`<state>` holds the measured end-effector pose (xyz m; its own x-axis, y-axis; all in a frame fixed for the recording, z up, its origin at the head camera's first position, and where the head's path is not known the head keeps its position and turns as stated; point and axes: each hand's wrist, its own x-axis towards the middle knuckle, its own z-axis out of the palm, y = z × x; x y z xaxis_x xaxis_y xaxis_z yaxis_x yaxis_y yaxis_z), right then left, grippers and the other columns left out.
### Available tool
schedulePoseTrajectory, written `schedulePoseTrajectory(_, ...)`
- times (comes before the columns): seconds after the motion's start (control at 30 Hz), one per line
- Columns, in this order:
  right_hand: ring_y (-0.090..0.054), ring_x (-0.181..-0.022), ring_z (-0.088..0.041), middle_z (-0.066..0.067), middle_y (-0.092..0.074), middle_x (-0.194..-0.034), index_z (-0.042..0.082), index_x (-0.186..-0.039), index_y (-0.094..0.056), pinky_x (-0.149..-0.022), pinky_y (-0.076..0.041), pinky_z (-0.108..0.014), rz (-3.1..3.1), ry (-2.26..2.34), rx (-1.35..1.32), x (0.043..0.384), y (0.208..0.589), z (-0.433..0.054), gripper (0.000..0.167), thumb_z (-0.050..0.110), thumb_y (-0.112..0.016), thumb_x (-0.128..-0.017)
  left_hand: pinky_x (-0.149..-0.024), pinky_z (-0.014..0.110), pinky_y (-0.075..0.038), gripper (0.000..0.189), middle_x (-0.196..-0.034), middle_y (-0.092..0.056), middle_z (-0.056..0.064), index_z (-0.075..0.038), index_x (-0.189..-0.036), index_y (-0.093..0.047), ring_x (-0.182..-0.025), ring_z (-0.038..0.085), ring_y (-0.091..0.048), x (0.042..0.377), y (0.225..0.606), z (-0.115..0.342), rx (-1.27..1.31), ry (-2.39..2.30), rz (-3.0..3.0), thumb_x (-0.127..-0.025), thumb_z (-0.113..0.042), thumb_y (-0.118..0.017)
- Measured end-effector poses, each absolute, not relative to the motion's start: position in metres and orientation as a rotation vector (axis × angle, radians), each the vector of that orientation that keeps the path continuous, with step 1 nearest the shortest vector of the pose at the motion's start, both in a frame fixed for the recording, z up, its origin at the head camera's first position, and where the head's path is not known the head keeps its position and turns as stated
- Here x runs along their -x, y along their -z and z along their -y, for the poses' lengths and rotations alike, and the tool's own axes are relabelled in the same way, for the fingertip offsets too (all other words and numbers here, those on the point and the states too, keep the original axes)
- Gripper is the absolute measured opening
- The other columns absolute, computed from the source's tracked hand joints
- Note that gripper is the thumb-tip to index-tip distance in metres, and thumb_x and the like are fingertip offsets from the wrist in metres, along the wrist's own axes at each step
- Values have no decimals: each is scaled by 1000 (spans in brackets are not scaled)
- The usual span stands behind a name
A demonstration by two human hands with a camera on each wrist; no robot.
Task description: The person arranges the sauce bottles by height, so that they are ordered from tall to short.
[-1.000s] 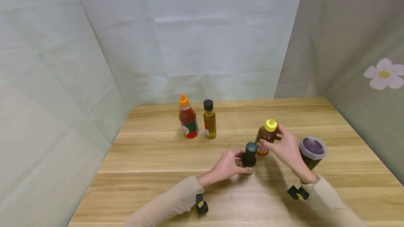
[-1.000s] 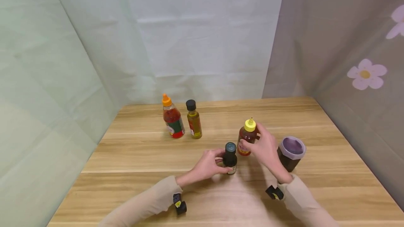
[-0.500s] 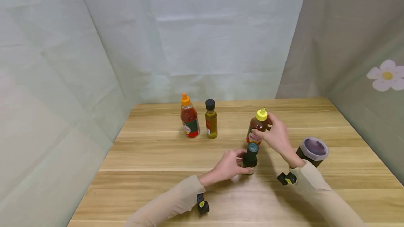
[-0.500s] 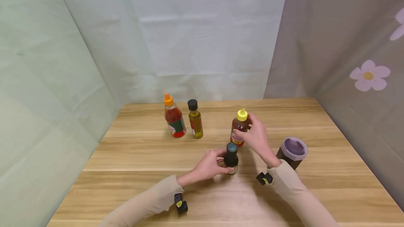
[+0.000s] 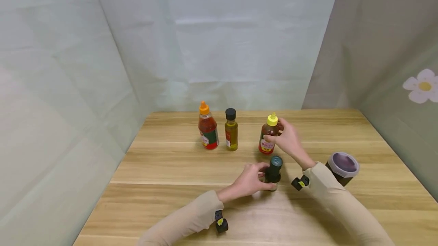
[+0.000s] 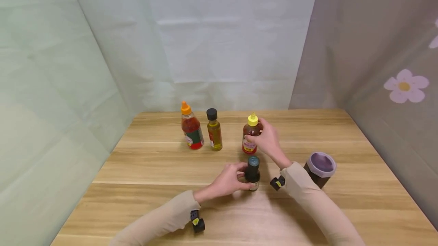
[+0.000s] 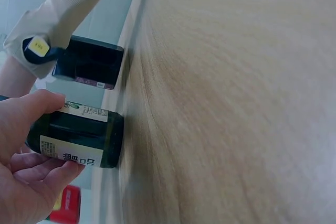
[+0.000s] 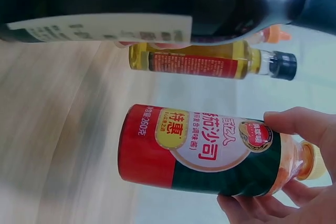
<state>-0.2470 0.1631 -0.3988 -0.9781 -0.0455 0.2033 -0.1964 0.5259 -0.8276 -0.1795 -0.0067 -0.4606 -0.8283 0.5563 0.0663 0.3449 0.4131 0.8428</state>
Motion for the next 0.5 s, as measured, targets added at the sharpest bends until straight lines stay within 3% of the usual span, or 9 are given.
schedulePoseTrajectory(0.5,-56,-118,-41,-25,-57,-129,1,-138,-46,-93,-53,-54,2673,-1431,-273,277,406,-140,69,13,-79,-78,-85,16,-55,51,-117,-69,9,-4,-119,-63,-104,12,-67,179,461,7,-809,-1348,-2475,-76,-23,-83)
